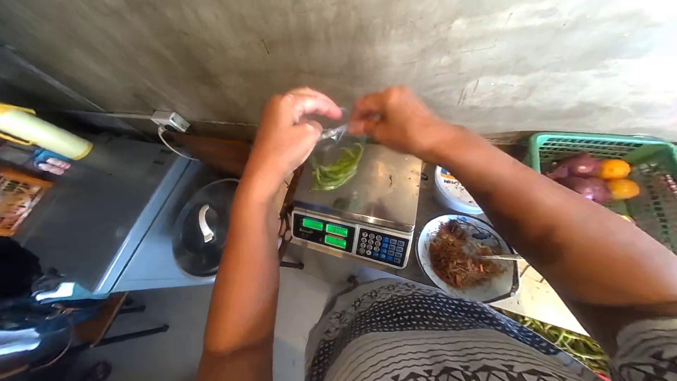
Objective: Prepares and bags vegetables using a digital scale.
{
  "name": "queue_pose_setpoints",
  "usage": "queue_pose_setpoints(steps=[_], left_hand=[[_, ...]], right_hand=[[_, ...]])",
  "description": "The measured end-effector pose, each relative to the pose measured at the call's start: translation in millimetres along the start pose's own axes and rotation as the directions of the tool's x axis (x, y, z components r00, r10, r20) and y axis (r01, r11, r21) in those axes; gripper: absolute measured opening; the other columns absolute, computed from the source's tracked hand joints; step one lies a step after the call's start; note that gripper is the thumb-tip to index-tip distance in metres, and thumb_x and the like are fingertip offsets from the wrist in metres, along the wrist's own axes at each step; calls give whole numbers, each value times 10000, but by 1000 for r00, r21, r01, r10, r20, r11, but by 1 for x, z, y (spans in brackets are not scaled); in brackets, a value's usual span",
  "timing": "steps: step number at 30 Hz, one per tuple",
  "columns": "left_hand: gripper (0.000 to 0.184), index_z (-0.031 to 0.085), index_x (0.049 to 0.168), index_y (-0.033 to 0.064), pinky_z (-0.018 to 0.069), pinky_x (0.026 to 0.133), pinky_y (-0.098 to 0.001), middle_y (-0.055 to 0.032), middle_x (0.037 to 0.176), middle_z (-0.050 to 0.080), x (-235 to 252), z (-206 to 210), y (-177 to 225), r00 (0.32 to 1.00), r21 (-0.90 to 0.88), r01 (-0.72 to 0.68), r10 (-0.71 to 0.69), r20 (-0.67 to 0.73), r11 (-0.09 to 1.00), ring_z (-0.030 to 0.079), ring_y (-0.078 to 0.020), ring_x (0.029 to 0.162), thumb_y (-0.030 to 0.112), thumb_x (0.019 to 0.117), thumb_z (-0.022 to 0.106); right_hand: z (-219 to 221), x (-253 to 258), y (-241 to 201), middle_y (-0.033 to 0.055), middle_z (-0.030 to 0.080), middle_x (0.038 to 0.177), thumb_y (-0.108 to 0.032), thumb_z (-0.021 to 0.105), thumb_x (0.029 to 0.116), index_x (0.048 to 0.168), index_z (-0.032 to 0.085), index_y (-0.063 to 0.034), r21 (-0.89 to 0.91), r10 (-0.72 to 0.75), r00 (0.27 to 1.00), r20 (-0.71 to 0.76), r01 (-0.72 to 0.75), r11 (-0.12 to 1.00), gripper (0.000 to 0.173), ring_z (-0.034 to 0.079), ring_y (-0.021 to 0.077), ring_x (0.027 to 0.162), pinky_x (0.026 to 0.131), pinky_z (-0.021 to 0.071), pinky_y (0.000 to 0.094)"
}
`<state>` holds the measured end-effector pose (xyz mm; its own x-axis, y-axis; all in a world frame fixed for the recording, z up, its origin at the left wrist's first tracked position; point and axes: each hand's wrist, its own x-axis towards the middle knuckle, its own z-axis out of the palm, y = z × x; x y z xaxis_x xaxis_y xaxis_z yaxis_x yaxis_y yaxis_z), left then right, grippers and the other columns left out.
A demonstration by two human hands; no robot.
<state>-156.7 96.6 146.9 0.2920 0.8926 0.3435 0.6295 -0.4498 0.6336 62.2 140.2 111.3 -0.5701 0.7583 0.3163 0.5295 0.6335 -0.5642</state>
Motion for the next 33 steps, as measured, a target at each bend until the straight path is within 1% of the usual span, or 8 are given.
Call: queue_pose_setpoints(steps=[4, 7, 12, 16, 21, 25, 29, 33], left_hand=[[278, 717, 964, 64, 437, 510, -187, -47, 1173, 670, -9, 0, 7, 974, -185, -129, 89, -209, 974, 560, -29, 683, -78, 844, 510], [212, 752, 885, 50, 532, 886, -324, -84, 1176, 681, -13, 26, -4, 998, 145, -10, 18, -52, 989, 644, -139, 1042, -53, 863, 569], [228, 736, 834, 79, 519, 709, -203, -55, 1113, 677, -16, 27, 0, 992, -80, -88, 80, -96, 993, 633, -72, 943, -30, 868, 539], [182, 749, 844, 62, 512, 884, -337, -74, 1066, 710, -10, 29, -1, 999, 203, 28, -32, 19, 979, 647, -149, 1028, -16, 875, 587], [213, 738, 832, 85, 525, 820, -246, -31, 1017, 717, -16, 21, -2, 999, 63, -10, 13, -45, 998, 651, -69, 972, -4, 870, 548], [256, 622, 1125, 56, 486, 590, -244, -46, 1029, 680, -25, 32, 8, 999, -11, -30, 29, -38, 1000, 600, -71, 717, 91, 873, 598], [1105, 325, 1575, 103, 533, 937, -470, -137, 1347, 554, -26, 62, 8, 996, 255, -12, -12, 94, 967, 595, -261, 1135, 578, 725, 848], [189, 780, 1043, 109, 487, 977, -415, -96, 1162, 639, -6, 77, -4, 960, 240, -34, -35, 277, 970, 595, -233, 1125, 262, 953, 714]], right_hand=[[-5, -15, -3, 123, 715, 965, -185, 568, 1050, 1019, 729, -7, -91, -246, 863, -441, 230, 969, 242, 691, 185, 926, 871, 563, 361], [0, -30, 11, 128, 724, 943, -176, 623, 1005, 967, 741, -29, -35, -107, 975, -196, 102, 994, 192, 700, 239, 905, 836, 556, 485], [-28, -46, -2, 12, 689, 921, -190, 662, 981, 957, 692, -58, 87, -97, 943, -319, 131, 987, 138, 658, 37, 867, 839, 555, 242], [-14, -38, 11, 48, 672, 877, -150, 677, 969, 950, 696, -65, 119, 61, 996, -69, -53, 991, 89, 637, 124, 793, 746, 537, 357], [-32, -45, 6, -51, 629, 805, -188, 667, 982, 944, 665, -121, 221, 22, 997, -70, -6, 975, 76, 586, -4, 694, 656, 509, 185], [-41, -50, 4, -40, 642, 840, -152, 634, 996, 954, 638, -108, 274, 17, 998, -59, -1, 962, 61, 650, 23, 742, 729, 592, 222], [-37, -59, 7, -31, 664, 860, -138, 642, 1000, 967, 647, -106, 294, 21, 1000, 3, -21, 955, 46, 670, 34, 768, 746, 606, 222], [-28, -65, 10, -30, 651, 845, -151, 634, 994, 972, 643, -111, 329, 87, 996, -6, -81, 941, 46, 655, 40, 743, 711, 587, 223]])
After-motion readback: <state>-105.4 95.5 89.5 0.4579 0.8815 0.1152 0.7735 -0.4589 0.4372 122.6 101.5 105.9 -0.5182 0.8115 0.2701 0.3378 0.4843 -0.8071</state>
